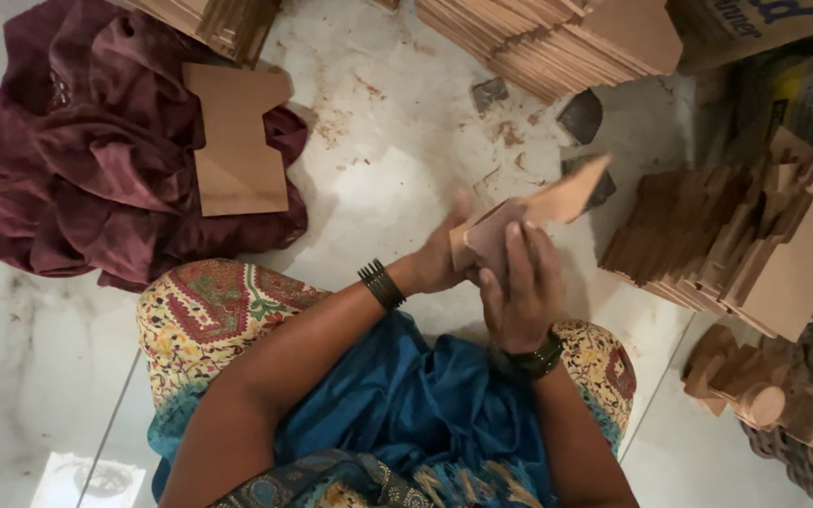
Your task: The person sits on the floor and sands cut cardboard pieces one at a time using a sanding block, rubbing the edges and surfaces of each piece, then setting finished pieces aside and picking up the next piece from the pile.
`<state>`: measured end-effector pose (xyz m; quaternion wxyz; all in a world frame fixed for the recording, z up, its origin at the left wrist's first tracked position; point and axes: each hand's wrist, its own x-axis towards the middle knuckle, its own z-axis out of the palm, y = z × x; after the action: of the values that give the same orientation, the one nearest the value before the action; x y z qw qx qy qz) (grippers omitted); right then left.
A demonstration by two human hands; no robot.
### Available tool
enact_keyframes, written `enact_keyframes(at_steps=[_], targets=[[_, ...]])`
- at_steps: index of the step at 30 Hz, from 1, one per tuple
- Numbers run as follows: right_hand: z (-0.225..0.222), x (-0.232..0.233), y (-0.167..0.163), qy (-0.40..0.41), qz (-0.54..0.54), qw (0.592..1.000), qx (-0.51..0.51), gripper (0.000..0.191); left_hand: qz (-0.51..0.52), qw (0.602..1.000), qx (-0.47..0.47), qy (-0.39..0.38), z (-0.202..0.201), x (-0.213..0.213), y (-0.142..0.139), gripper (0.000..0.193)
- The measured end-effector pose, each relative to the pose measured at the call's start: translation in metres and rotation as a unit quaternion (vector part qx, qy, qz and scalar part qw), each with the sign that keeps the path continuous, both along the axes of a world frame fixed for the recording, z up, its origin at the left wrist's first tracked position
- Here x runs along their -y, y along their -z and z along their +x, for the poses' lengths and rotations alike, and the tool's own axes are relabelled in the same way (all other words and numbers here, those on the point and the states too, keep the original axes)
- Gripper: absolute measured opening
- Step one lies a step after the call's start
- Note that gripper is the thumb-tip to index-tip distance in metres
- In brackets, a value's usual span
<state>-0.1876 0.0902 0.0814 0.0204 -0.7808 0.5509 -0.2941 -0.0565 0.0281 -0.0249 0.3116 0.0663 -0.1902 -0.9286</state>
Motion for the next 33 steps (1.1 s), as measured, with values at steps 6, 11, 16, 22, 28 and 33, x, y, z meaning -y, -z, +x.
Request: enact_keyframes(at_steps=[6,11,16,22,28,33], targets=[[-0.016,0.006,-0.007,0.015,0.033,0.999,0.017,0.056,0.037,0.990,-0.053,0.124,-0.005,-0.009,0.001,0.089],[-0.028,0.009,-0.002,0.093,0.051,0.944,0.311,0.061,0.075,0.974,-0.193,0.089,0.003,0.001,-0.001,0.102],[-0.026,0.006,-0.005,0.059,0.054,0.994,0.075,0.051,0.032,0.995,-0.052,0.080,0.003,0.003,0.020,0.089],[-0.010,0.002,-0.007,-0.028,0.089,0.989,0.118,0.050,-0.235,0.971,0.049,-0.003,-0.002,-0.011,0.047,0.052],[-0.021,0.011,-0.020,0.022,0.049,0.991,0.119,0.044,-0.134,0.990,-0.033,0.024,0.009,0.002,0.015,0.071],[-0.013,0.006,-0.020,-0.028,0.112,0.987,0.112,0.044,-0.091,0.993,-0.027,0.069,0.009,0.006,0.003,0.077]])
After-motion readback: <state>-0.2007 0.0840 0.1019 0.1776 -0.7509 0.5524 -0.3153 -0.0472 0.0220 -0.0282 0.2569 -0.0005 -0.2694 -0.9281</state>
